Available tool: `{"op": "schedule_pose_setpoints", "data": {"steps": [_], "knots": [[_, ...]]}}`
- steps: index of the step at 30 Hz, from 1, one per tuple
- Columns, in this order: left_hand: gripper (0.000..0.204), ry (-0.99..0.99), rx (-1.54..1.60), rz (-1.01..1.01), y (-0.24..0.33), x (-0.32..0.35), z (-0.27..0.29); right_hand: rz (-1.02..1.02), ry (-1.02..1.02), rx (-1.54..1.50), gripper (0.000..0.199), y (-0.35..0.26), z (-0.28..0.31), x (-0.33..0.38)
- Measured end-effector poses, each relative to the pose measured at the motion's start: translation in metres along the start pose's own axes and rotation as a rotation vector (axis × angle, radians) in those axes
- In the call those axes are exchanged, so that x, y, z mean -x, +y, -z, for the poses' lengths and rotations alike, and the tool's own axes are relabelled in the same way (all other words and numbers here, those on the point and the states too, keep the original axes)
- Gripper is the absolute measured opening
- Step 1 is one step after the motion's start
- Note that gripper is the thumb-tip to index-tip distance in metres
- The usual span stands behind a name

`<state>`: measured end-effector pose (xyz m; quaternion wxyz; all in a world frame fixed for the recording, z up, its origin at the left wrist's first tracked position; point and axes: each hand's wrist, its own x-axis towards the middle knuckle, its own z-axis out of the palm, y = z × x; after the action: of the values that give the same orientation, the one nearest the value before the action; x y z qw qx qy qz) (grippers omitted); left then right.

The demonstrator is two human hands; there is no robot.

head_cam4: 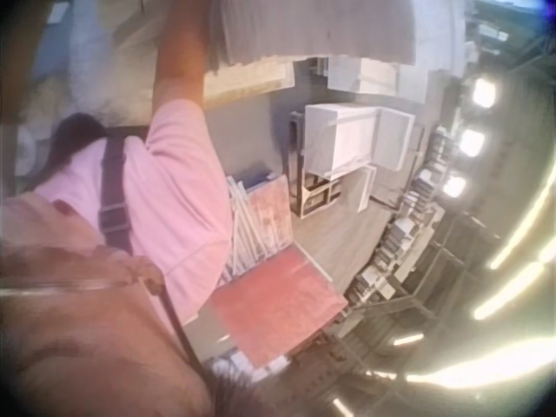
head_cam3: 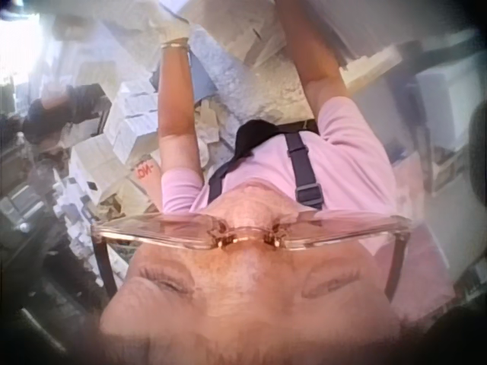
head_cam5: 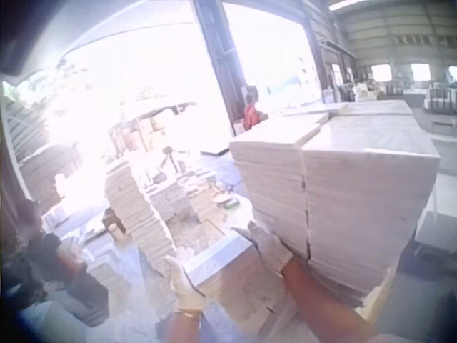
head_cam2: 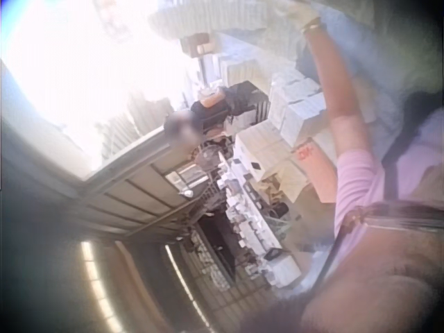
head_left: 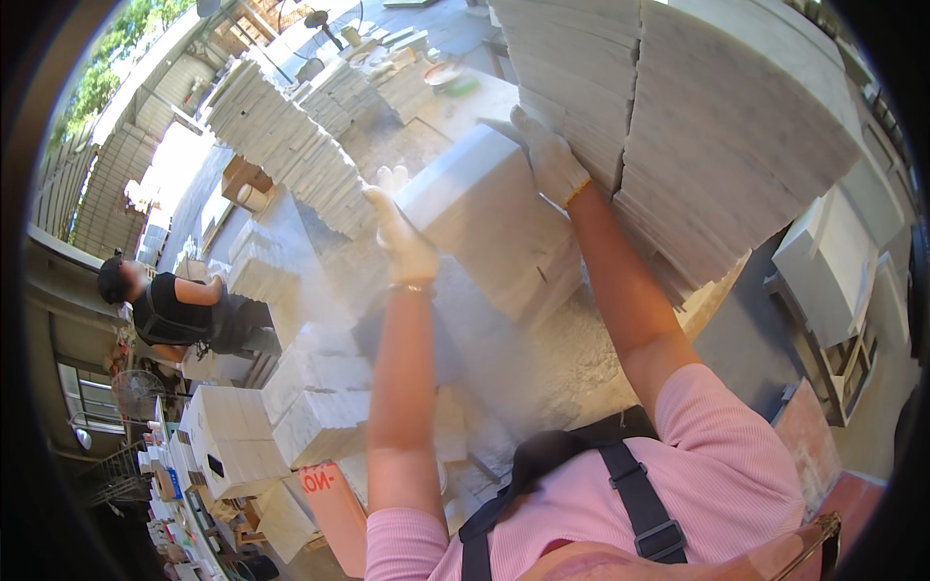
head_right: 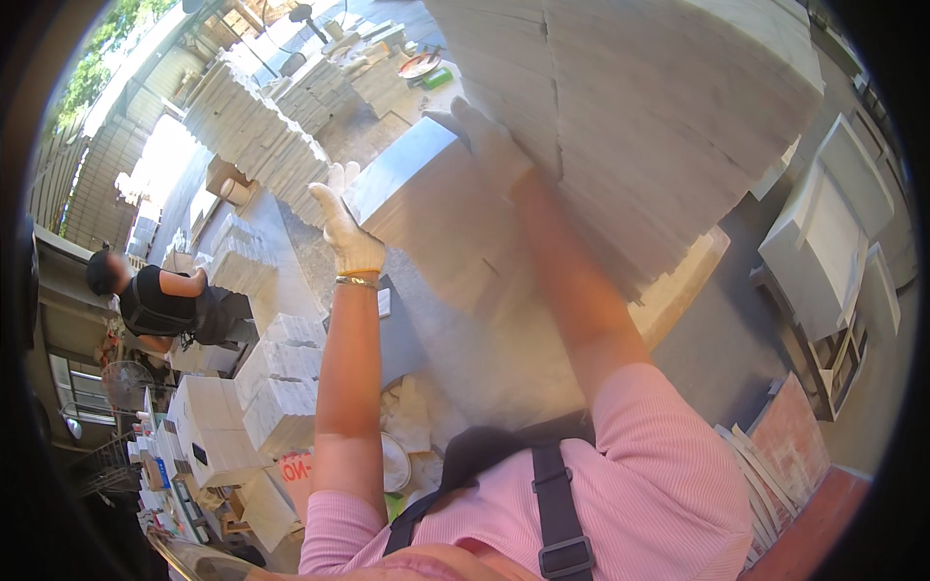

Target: The person applies a white paste to the edges of rectangular white tiles using a small metal spatula, then wipes the tiles with a green sponge. The person stacks the treated tiles on a nearby pile.

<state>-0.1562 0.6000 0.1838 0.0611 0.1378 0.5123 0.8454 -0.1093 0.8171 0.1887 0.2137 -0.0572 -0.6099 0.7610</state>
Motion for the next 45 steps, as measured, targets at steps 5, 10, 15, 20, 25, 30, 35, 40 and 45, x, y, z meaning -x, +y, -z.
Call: {"op": "schedule_pose_setpoints", "data": {"steps": [5, 10, 15, 20, 25, 30, 35, 40, 45], "knots": [[0.1, 0.035, -0.016, -0.051, 0.0, 0.004, -0.01, 0.109, -0.036, -0.009, 0.051, -0.004, -0.001, 0.001], [0.097, 0.018, -0.066, -0.098, 0.0, 0.006, -0.014, 0.075, 0.091, 0.255, 0.047, -0.007, 0.0, 0.01], [0.094, 0.048, -0.028, -0.083, 0.001, 0.01, -0.023, 0.124, 0.085, 0.147, 0.048, 0.004, 0.004, 0.0], [0.092, 0.027, -0.006, -0.096, -0.004, 0.005, -0.015, 0.182, 0.14, -0.008, 0.052, 0.016, 0.0, -0.012], [0.091, 0.122, -0.019, -0.119, -0.006, 0.0, -0.012, 0.024, 0.12, -0.168, 0.056, 0.011, -0.007, -0.007], [0.094, 0.117, 0.049, -0.094, -0.004, 0.005, -0.022, -0.023, 0.173, 0.045, 0.054, 0.006, -0.006, -0.006], [0.094, 0.12, 0.067, -0.097, -0.008, 0.001, -0.016, 0.125, 0.077, -0.014, 0.052, 0.004, -0.009, -0.005], [0.092, -0.011, -0.339, -0.153, -0.015, 0.028, 0.019, 0.063, 0.079, -0.069, 0.054, 0.001, -0.008, 0.0], [0.096, -0.147, -0.698, -0.1, -0.024, 0.058, 0.037, -0.082, 0.153, -0.029, 0.064, 0.021, 0.002, -0.015]]}}
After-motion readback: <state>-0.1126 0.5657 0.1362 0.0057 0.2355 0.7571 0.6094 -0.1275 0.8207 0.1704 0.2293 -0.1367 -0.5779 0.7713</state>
